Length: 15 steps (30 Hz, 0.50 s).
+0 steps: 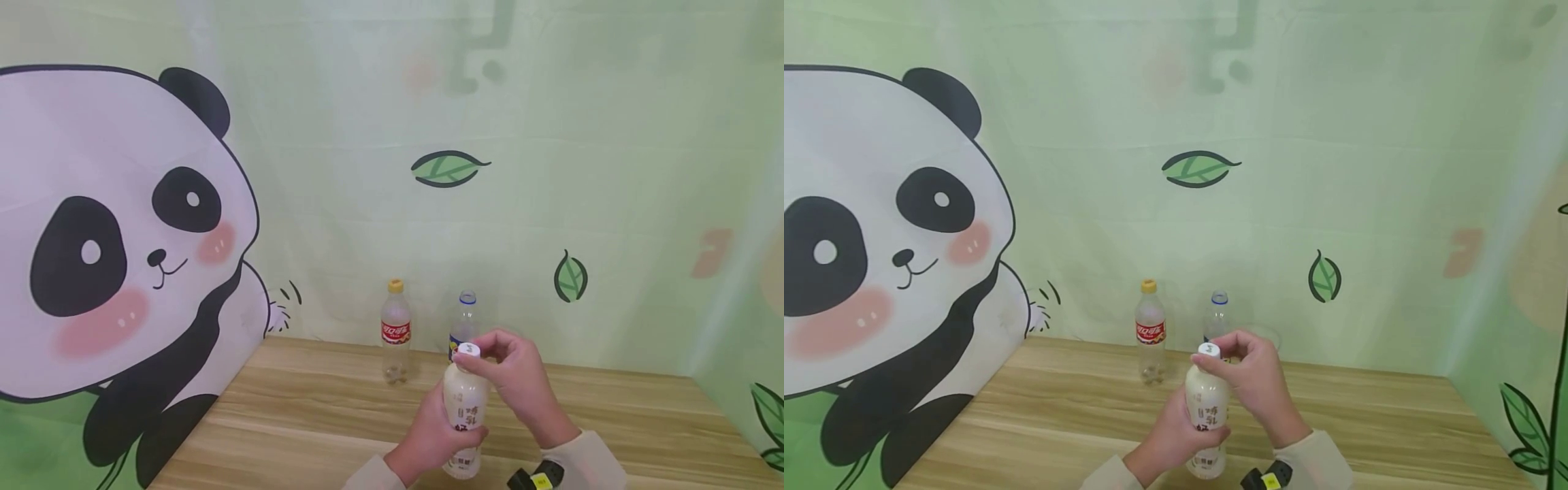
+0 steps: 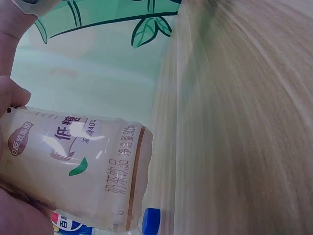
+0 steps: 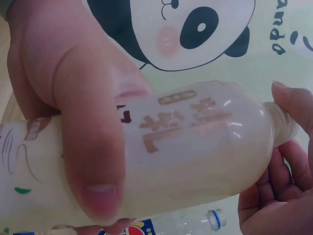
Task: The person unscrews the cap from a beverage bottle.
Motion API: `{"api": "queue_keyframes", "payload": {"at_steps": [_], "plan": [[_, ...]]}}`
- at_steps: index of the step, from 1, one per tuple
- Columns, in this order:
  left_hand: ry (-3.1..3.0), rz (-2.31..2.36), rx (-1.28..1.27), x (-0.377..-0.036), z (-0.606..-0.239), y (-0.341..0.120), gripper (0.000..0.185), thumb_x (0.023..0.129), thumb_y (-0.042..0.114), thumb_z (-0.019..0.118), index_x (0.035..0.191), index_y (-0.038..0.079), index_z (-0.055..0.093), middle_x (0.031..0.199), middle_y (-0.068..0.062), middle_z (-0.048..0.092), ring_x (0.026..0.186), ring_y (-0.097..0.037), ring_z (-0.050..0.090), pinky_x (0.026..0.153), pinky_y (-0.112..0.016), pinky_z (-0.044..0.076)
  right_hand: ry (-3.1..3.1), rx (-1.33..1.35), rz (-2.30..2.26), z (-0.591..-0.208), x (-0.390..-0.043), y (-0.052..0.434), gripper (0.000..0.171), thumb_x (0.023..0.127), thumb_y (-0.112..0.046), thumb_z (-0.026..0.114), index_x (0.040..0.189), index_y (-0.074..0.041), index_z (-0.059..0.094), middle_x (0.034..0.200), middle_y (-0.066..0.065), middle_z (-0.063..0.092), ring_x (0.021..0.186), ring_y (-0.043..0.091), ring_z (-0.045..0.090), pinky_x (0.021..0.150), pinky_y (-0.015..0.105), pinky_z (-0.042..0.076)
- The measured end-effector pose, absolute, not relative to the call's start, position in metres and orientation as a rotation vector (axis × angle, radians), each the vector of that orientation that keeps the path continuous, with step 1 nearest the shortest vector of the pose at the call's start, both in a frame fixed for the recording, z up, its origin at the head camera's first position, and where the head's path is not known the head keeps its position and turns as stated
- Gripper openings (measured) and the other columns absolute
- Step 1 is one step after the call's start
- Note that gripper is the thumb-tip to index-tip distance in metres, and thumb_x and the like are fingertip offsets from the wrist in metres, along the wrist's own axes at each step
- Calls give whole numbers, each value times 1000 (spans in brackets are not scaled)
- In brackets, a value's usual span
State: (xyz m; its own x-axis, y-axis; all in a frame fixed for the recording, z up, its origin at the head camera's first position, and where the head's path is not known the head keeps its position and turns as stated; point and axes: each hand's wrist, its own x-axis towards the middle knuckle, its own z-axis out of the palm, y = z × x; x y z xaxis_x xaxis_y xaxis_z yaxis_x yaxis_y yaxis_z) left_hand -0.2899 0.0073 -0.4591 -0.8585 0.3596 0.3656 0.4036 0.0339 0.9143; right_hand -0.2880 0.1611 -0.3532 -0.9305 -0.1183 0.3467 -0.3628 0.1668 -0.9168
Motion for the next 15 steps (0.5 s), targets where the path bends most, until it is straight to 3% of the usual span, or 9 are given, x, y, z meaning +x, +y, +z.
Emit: {"api": "queue_keyframes", "payload": {"at_steps": [15], "plan": [[-2229, -1977, -828, -288, -458, 6, 60, 77, 9, 83, 128, 19, 53, 104, 2, 67, 89, -7, 67, 85, -27, 57, -2249, 661, 1904, -353, -296, 169, 30, 83, -11, 84, 103, 6, 69, 93, -6, 75, 86, 14, 67, 76, 27, 57]]}}
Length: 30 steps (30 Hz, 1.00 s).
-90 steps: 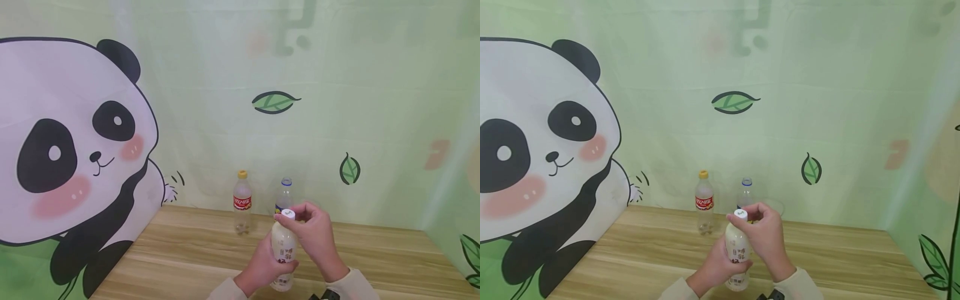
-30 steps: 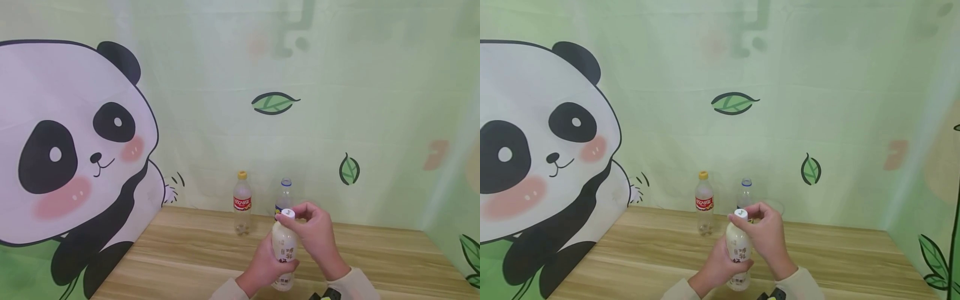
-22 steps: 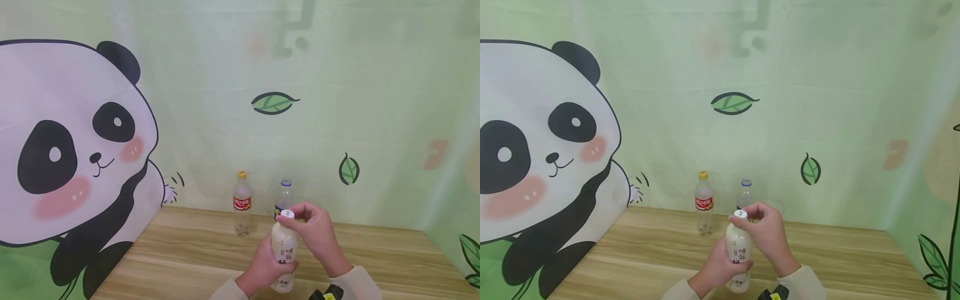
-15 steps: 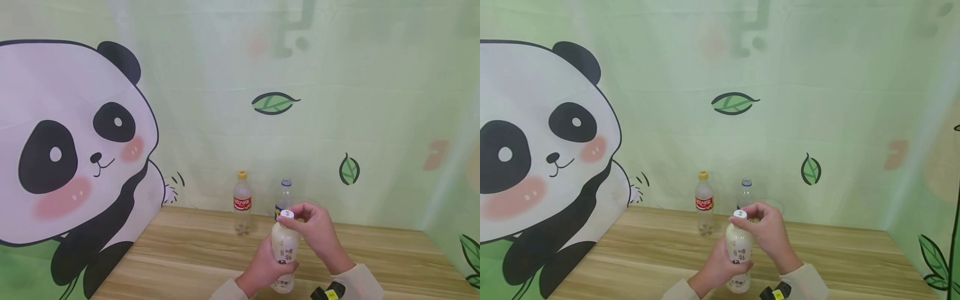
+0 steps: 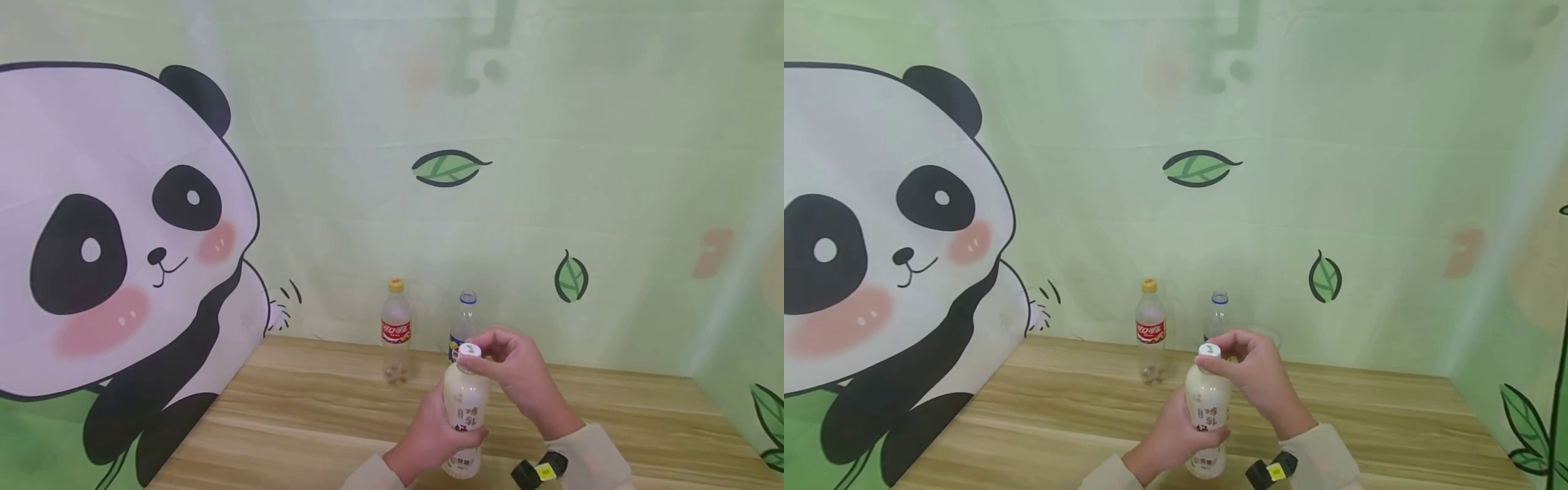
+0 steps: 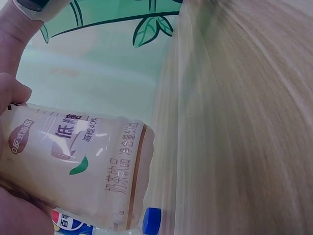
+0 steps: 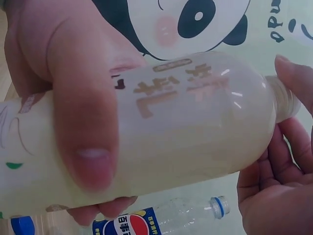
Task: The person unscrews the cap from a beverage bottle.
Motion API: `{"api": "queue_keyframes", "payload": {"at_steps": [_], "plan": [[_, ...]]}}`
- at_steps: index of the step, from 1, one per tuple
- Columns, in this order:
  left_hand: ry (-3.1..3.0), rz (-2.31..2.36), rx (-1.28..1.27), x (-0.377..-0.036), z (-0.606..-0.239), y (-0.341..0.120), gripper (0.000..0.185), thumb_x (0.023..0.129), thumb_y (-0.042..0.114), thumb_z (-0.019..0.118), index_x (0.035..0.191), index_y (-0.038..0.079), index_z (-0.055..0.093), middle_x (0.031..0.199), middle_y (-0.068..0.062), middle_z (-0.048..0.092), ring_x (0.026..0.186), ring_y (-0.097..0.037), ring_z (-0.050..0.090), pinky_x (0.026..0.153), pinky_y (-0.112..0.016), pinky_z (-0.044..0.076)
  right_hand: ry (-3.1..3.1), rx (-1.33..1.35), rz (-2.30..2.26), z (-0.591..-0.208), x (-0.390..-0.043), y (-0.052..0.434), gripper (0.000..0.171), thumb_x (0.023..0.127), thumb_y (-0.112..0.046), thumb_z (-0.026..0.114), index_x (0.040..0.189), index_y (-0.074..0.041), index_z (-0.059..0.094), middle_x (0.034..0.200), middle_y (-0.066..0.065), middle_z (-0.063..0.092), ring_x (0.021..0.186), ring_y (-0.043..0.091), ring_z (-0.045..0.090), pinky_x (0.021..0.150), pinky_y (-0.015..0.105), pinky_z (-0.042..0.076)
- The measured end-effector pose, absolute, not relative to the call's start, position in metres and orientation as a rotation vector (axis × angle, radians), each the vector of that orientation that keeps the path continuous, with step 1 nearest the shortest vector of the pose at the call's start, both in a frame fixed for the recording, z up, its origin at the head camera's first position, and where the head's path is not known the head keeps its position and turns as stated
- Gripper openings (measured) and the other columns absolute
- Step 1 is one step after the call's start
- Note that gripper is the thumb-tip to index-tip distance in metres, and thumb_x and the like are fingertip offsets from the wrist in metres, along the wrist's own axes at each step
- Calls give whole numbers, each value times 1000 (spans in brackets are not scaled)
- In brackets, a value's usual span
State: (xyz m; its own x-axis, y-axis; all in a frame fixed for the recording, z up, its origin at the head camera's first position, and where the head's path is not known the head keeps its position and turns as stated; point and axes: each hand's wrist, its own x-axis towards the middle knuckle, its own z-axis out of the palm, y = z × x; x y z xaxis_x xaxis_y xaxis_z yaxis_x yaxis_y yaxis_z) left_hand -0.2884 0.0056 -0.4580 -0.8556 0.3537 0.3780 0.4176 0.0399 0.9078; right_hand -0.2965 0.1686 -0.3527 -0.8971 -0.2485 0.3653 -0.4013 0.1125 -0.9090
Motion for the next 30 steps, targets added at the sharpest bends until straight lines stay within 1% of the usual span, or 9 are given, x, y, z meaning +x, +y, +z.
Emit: {"api": "queue_keyframes", "payload": {"at_steps": [4, 8, 12, 14, 20, 30], "plan": [[-2229, -1990, -804, -289, -457, 5, 61, 78, 10, 84, 129, 20, 52, 105, 1, 67, 90, -8, 67, 85, -27, 57, -2252, 591, 1863, -354, -296, 166, 31, 82, -18, 86, 104, 0, 72, 95, -2, 75, 88, 18, 67, 79, 29, 56], [-2228, -1995, -785, -290, -458, 6, 63, 77, 10, 84, 130, 21, 51, 106, 1, 67, 91, -9, 68, 85, -27, 57, -2252, 449, 1796, -354, -290, 161, 34, 79, -25, 89, 103, -7, 73, 97, 3, 73, 90, 20, 66, 81, 29, 56], [-2230, -1985, -766, -290, -458, 7, 62, 77, 9, 84, 129, 19, 52, 106, 1, 68, 90, -8, 68, 85, -27, 57, -2226, 302, 1721, -352, -280, 153, 40, 74, -33, 93, 99, -9, 72, 97, 4, 71, 91, 21, 62, 82, 27, 53], [-2226, -1975, -767, -290, -456, 7, 62, 77, 9, 84, 129, 17, 52, 105, 0, 69, 89, -7, 67, 84, -26, 57, -2204, 246, 1697, -351, -277, 149, 43, 71, -36, 94, 96, -9, 71, 96, 5, 71, 90, 20, 61, 80, 26, 53], [-2194, -1953, -791, -287, -453, 7, 61, 76, 7, 84, 127, 14, 53, 103, -3, 70, 87, -5, 66, 83, -26, 57, -2145, 164, 1668, -351, -272, 141, 44, 68, -34, 96, 92, -8, 71, 91, 5, 69, 83, 19, 60, 69, 24, 53], [-2182, -1957, -841, -289, -456, 6, 62, 77, 7, 83, 129, 16, 52, 105, -1, 68, 89, -5, 67, 84, -26, 58, -2156, 147, 1639, -350, -271, 140, 41, 68, -34, 97, 86, -7, 71, 87, 4, 67, 81, 19, 58, 66, 23, 51]]}}
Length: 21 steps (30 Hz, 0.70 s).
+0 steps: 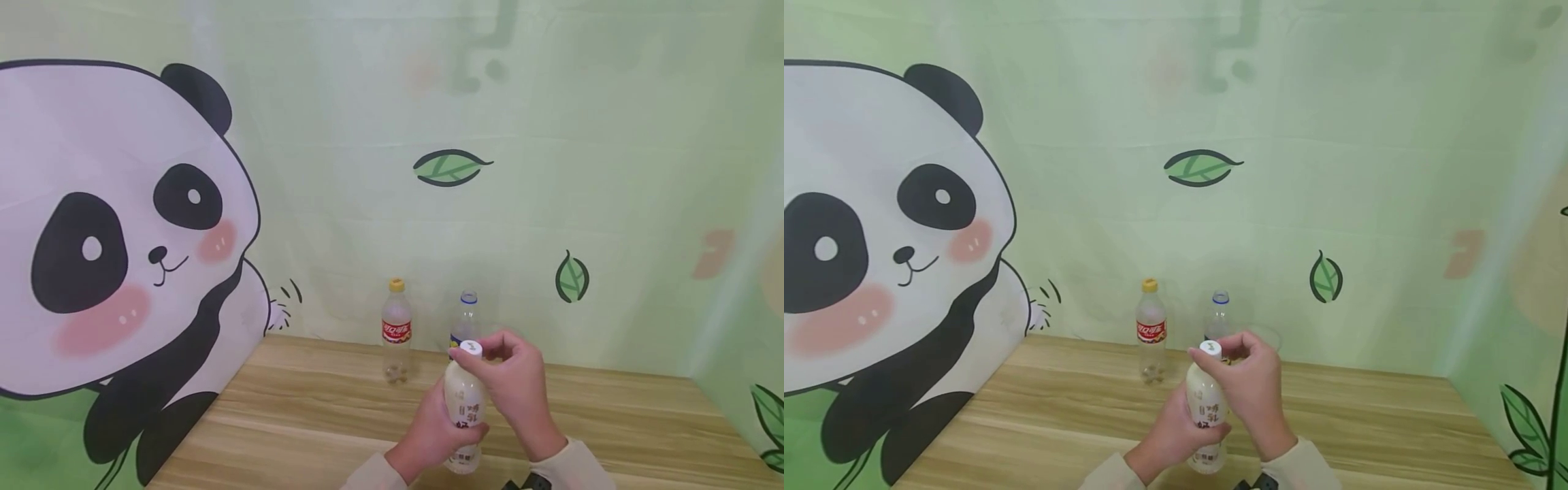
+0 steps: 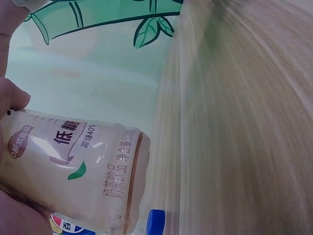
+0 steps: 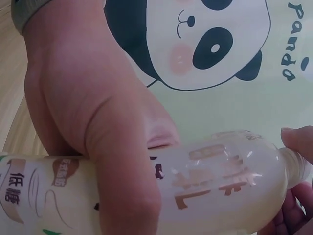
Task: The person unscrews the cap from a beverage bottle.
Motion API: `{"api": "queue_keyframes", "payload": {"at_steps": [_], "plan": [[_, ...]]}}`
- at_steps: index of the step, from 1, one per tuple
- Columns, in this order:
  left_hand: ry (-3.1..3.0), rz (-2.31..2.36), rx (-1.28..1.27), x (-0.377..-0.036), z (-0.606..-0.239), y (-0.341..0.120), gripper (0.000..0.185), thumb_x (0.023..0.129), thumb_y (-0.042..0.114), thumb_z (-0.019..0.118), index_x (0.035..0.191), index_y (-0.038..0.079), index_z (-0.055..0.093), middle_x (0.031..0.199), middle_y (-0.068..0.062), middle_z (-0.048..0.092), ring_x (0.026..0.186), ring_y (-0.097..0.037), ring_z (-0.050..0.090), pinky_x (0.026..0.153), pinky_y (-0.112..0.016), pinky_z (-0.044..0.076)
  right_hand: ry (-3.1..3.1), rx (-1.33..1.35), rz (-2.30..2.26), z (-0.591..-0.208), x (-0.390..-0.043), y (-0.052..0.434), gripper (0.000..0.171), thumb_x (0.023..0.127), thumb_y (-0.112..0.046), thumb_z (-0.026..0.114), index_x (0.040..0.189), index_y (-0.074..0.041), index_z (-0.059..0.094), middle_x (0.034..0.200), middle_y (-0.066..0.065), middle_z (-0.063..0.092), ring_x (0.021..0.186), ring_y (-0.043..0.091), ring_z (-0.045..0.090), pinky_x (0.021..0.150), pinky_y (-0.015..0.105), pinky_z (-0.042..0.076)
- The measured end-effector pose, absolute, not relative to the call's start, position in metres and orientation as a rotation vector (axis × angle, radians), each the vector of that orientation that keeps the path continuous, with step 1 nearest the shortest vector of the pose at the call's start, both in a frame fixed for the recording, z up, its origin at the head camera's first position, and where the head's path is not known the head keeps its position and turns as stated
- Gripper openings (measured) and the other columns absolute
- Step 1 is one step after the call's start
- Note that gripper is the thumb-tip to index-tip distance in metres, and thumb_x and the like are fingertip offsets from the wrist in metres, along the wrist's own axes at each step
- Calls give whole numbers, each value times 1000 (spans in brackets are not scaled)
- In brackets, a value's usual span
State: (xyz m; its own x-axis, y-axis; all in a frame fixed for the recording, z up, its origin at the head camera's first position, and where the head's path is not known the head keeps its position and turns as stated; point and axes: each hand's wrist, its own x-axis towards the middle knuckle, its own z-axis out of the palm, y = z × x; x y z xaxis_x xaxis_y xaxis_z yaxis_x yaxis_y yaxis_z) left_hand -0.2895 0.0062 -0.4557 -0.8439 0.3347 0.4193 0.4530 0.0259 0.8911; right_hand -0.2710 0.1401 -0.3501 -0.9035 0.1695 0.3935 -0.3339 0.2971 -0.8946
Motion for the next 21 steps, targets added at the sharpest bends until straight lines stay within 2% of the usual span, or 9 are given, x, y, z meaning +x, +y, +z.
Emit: {"api": "queue_keyframes", "payload": {"at_steps": [5, 9, 14, 21], "plan": [[-2201, -1968, -845, -290, -456, 6, 63, 78, 7, 83, 131, 18, 51, 107, 1, 67, 91, -6, 67, 85, -27, 58, -2197, 192, 1663, -348, -272, 144, 43, 68, -37, 96, 87, -7, 71, 87, 5, 69, 81, 20, 60, 65, 24, 54], [-2224, -1982, -840, -288, -453, 5, 63, 79, 8, 82, 132, 21, 50, 107, 2, 67, 91, -7, 67, 86, -27, 57, -2241, 261, 1700, -347, -275, 150, 43, 70, -36, 95, 91, -7, 71, 90, 4, 71, 85, 21, 63, 70, 26, 55], [-2227, -1959, -853, -287, -452, 5, 61, 78, 9, 83, 129, 20, 52, 104, 2, 67, 89, -7, 67, 85, -27, 57, -2265, 379, 1785, -349, -284, 159, 37, 74, -28, 93, 94, -5, 71, 91, 3, 72, 86, 21, 63, 74, 28, 54], [-2250, -1945, -870, -289, -455, 5, 60, 78, 9, 83, 128, 21, 53, 103, 2, 67, 89, -7, 67, 84, -27, 57, -2217, 599, 1880, -355, -296, 168, 28, 78, -10, 88, 94, 3, 69, 90, -5, 73, 84, 14, 69, 77, 26, 58]]}}
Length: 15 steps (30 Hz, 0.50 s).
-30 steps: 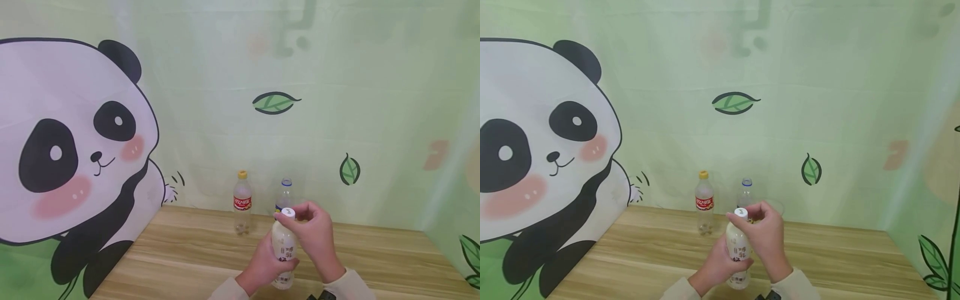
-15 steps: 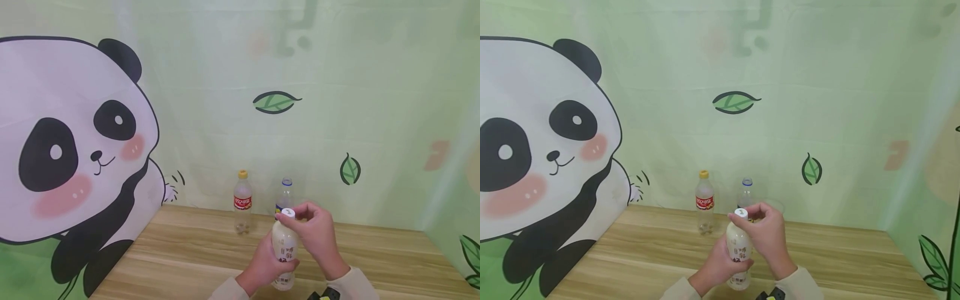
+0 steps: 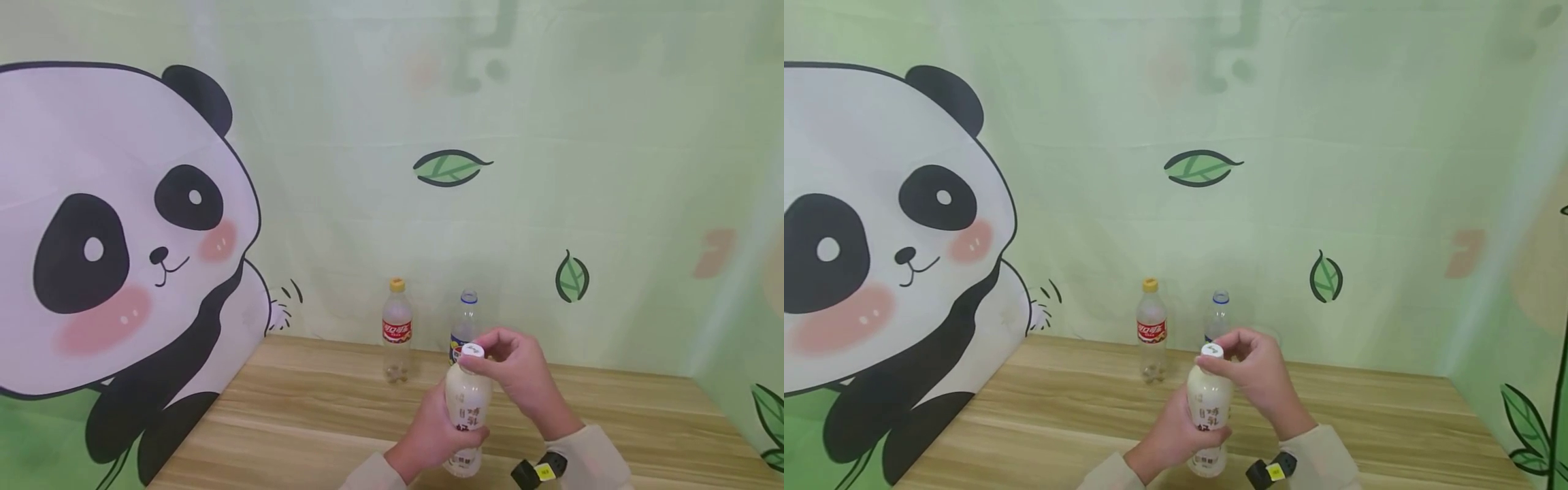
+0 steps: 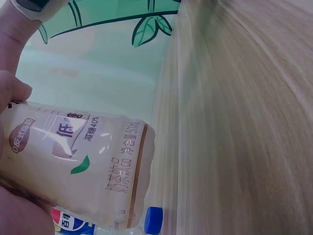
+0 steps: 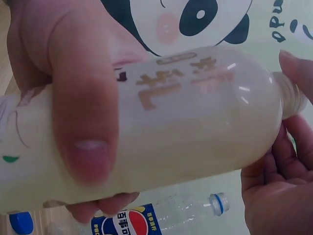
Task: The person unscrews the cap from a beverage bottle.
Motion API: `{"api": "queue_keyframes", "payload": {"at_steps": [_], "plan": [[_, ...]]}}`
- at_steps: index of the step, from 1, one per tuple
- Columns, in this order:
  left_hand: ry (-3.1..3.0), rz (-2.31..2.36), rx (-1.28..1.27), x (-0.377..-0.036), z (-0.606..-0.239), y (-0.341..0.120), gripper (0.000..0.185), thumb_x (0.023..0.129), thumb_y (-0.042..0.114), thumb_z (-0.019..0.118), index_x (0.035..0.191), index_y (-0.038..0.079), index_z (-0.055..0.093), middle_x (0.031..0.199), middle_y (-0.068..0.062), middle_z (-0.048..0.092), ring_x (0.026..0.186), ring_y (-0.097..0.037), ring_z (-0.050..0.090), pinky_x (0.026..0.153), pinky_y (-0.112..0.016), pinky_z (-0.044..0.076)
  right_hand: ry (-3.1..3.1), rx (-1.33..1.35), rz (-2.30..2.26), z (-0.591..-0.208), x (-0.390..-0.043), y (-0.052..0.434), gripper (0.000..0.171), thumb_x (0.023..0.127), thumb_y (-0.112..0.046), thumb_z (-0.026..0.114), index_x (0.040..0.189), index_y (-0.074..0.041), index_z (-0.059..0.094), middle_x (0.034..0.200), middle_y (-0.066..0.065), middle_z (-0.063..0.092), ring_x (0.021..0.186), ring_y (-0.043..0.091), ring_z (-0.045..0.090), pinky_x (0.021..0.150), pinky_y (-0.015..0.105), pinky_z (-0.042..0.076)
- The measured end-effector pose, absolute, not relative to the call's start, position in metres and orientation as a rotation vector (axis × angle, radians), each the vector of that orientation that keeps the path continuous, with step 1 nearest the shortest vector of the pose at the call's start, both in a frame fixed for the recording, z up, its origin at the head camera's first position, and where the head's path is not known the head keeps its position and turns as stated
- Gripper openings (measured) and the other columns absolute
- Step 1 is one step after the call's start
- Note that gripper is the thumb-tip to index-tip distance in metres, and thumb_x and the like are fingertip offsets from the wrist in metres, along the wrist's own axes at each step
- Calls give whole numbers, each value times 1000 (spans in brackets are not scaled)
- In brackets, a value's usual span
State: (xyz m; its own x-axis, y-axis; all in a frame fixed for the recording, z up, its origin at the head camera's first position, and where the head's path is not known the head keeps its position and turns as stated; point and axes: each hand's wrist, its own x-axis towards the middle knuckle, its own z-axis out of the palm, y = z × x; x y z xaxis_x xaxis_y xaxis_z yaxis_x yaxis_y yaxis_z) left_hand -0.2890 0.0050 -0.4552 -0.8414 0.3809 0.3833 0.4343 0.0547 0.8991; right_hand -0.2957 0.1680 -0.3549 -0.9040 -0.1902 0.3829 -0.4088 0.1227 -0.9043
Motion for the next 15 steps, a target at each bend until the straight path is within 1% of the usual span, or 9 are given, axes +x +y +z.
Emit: {"api": "queue_keyframes", "payload": {"at_steps": [4, 7, 11, 15], "plan": [[-2253, -1965, -871, -289, -456, 6, 61, 78, 9, 83, 129, 22, 52, 105, 2, 67, 90, -7, 66, 86, -27, 56, -2199, 652, 1875, -357, -298, 170, 25, 78, -5, 86, 94, 5, 69, 88, -8, 73, 82, 11, 69, 76, 25, 57], [-2244, -1989, -862, -289, -456, 7, 61, 78, 9, 83, 130, 21, 52, 105, 2, 66, 90, -8, 66, 85, -27, 56, -2198, 632, 1865, -358, -297, 169, 27, 79, -8, 86, 96, 5, 68, 88, -6, 73, 81, 13, 68, 75, 26, 57], [-2228, -2003, -837, -289, -456, 8, 61, 78, 8, 82, 130, 20, 52, 104, 2, 66, 89, -8, 66, 85, -27, 57, -2209, 488, 1814, -358, -291, 164, 33, 78, -20, 90, 97, -1, 70, 90, 1, 71, 84, 18, 65, 75, 27, 56], [-2207, -1991, -819, -290, -457, 9, 62, 77, 7, 83, 130, 17, 52, 103, 0, 67, 88, -7, 66, 85, -27, 57, -2204, 302, 1730, -356, -281, 156, 41, 73, -33, 93, 96, -8, 70, 94, 5, 70, 88, 21, 63, 77, 26, 55]]}}
